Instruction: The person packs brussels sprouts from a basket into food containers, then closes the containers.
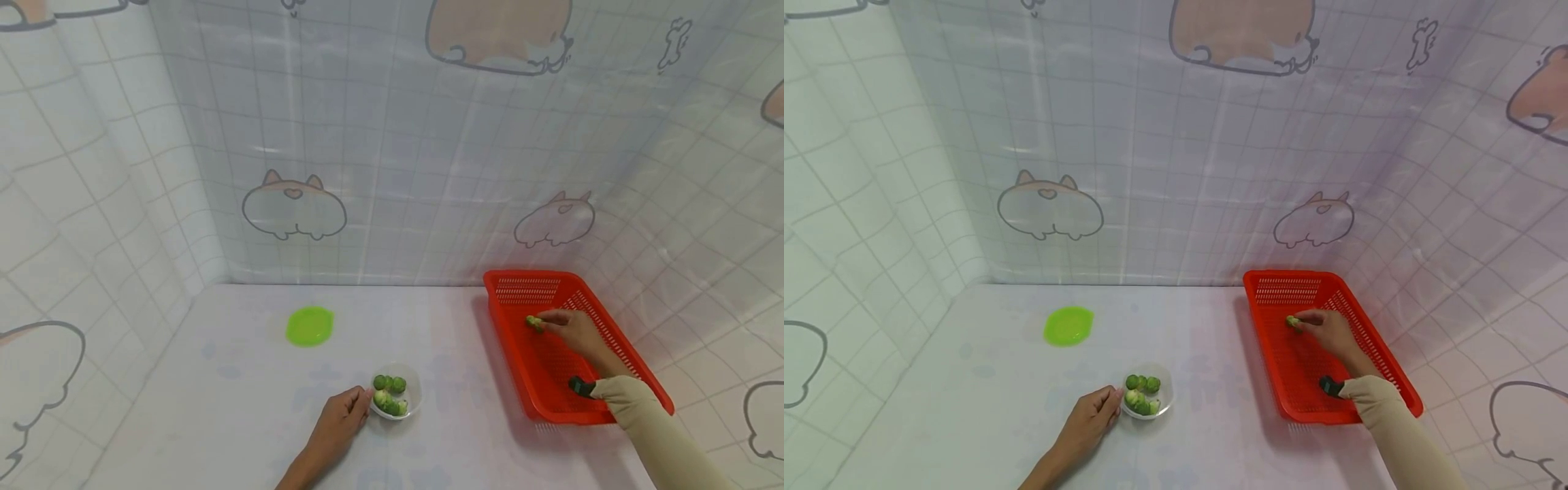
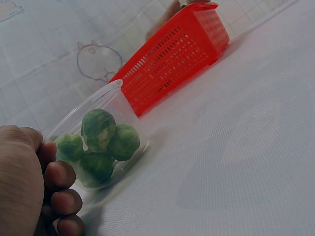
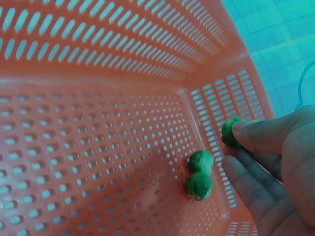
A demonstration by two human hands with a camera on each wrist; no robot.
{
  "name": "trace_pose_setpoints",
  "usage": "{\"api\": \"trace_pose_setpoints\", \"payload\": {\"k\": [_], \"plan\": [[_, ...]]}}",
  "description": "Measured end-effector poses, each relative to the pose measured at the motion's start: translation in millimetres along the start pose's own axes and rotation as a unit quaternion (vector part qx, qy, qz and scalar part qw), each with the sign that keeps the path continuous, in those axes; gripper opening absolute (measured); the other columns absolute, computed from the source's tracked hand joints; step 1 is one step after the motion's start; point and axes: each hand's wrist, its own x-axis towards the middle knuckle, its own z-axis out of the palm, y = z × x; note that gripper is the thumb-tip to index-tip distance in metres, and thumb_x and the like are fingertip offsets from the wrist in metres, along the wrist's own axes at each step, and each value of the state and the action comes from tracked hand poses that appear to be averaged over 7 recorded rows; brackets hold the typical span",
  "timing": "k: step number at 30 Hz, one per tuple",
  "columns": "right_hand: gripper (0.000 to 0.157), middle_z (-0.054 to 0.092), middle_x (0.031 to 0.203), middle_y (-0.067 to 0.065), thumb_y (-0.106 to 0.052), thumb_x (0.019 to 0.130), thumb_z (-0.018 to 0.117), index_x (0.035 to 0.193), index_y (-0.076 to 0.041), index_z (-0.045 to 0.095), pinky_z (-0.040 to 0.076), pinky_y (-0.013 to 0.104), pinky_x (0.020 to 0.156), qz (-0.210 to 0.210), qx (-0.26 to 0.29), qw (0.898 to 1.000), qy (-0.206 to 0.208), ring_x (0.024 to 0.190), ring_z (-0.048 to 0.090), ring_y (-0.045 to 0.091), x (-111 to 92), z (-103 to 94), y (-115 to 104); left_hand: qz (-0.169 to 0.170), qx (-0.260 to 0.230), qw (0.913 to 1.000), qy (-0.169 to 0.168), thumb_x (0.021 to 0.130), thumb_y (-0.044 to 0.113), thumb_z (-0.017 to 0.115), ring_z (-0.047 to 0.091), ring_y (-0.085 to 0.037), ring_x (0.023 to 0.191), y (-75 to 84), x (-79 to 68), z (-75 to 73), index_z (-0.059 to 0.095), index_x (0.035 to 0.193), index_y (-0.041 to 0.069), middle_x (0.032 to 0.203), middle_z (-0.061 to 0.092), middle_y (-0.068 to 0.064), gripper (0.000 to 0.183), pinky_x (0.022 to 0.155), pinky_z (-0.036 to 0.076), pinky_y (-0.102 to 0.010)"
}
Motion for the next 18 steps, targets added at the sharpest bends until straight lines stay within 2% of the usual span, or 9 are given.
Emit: {"api": "trace_pose_setpoints", "payload": {"k": [2,6,9,13,18], "plan": [[0.029,0.072,0.114,0.018,-0.015,0.095,0.072,0.120,-0.001,0.071,0.053,0.030,0.077,0.000,0.015,1.000,-0.002,0.093,0.065,0.009,-1,1.1,-3,0.001,0.001,1.0000,0.000,0.105,0.050,0.049,0.043,-0.007,0.056,0.2,-0.3,0.2,0.056,0.077,0.014,0.062,0.051,0.005,0.046,0.051,0.037,-0.023],[0.029,0.073,0.111,0.018,-0.015,0.095,0.072,0.120,0.000,0.071,0.054,0.033,0.080,-0.003,0.032,0.999,-0.009,0.096,0.069,0.021,-4,3.0,-8,0.002,0.006,1.0000,0.003,0.104,0.051,0.048,0.043,-0.006,0.056,0.6,-0.6,0.7,0.056,0.077,0.014,0.062,0.051,0.006,0.046,0.051,0.037,-0.023],[0.030,0.074,0.110,0.014,-0.021,0.095,0.073,0.120,-0.004,0.072,0.052,0.031,0.081,-0.002,0.031,0.999,-0.012,0.100,0.068,0.026,-7,3.8,-12,0.002,0.007,1.0000,0.005,0.104,0.050,0.049,0.043,-0.006,0.056,1.0,-0.7,1.1,0.056,0.077,0.014,0.061,0.051,0.006,0.046,0.051,0.036,-0.022],[0.032,0.074,0.113,0.007,-0.030,0.095,0.073,0.120,-0.010,0.074,0.050,0.029,0.083,0.000,0.028,0.999,-0.016,0.102,0.067,0.020,-11,5.1,-16,0.001,0.007,1.0000,0.006,0.105,0.050,0.048,0.043,-0.006,0.055,1.4,-0.9,1.6,0.056,0.077,0.014,0.062,0.050,0.006,0.045,0.051,0.036,-0.022],[0.034,0.073,0.115,0.006,-0.034,0.093,0.074,0.119,-0.012,0.074,0.052,0.031,0.085,-0.012,0.029,0.999,-0.018,0.102,0.068,0.018,-14,9.5,-20,-0.001,0.006,1.0000,0.006,0.104,0.051,0.048,0.043,-0.006,0.056,0.9,-1.5,2.4,0.055,0.077,0.014,0.063,0.052,0.006,0.046,0.051,0.037,-0.022]]}}
